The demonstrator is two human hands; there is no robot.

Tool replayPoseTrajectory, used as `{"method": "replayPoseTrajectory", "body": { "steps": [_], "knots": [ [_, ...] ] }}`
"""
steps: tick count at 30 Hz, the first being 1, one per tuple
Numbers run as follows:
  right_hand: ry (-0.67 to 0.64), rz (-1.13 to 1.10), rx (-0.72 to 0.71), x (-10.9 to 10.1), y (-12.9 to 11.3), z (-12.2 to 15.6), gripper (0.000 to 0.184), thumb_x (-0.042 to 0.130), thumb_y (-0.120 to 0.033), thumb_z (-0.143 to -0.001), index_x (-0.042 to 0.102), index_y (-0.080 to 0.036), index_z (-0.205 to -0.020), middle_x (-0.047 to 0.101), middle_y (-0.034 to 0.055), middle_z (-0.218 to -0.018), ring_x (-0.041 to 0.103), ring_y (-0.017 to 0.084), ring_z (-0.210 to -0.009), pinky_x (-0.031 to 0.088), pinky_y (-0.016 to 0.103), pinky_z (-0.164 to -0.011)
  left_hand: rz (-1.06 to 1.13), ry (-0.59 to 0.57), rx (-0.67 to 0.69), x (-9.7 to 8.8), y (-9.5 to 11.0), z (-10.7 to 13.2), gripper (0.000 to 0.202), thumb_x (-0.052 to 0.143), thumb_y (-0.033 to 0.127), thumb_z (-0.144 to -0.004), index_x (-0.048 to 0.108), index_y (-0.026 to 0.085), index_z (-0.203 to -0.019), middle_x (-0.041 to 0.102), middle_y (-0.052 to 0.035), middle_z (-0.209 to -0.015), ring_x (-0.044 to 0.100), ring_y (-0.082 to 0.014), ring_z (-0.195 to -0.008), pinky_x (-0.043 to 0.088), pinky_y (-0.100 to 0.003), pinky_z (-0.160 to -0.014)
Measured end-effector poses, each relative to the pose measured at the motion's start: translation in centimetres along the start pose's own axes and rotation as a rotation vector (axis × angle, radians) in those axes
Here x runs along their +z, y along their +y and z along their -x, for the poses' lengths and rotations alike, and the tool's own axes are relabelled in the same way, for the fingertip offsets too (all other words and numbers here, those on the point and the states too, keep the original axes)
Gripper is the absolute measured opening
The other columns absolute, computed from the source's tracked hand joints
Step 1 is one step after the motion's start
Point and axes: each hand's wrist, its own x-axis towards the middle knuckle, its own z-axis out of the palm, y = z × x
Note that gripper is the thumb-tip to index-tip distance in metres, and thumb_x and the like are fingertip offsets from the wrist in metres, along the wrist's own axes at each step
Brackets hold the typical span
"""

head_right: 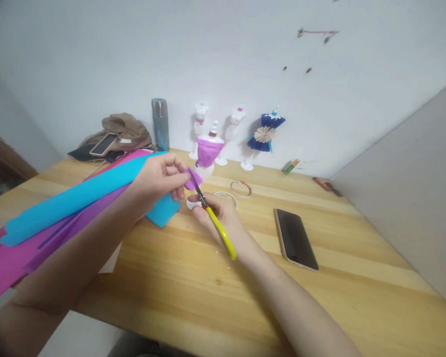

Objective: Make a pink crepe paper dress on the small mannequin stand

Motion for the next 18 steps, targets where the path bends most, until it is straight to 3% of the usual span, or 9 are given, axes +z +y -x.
{"method": "replayPoseTrajectory", "body": {
  "steps": [9,18],
  "knots": [
    [0.017,0.003,0.035,0.0,-0.1,0.0,0.048,0.059,-0.053,-0.095,0.072,-0.013,-0.115,0.043,-0.0046,-0.064,0.038,0.013,-0.053,0.041,0.029,-0.053,-0.075,-0.01,-0.117,0.0,1.5,0.4,0.022,0.062,0.005,-0.082,0.06,0.015,-0.064,0.064,0.0008,-0.049,0.054,-0.0078,-0.04,0.043,-0.017,-0.041],
    [0.015,0.023,0.0,-0.2,-0.1,0.0,0.048,0.06,-0.057,-0.093,0.075,-0.015,-0.111,0.043,-0.0041,-0.062,0.04,0.013,-0.053,0.04,0.029,-0.054,-0.148,-0.074,-0.18,0.1,1.8,0.4,0.033,0.059,0.003,-0.086,0.057,0.015,-0.054,0.057,0.0046,-0.045,0.051,-0.0054,-0.038,0.041,-0.016,-0.04]
  ]
}}
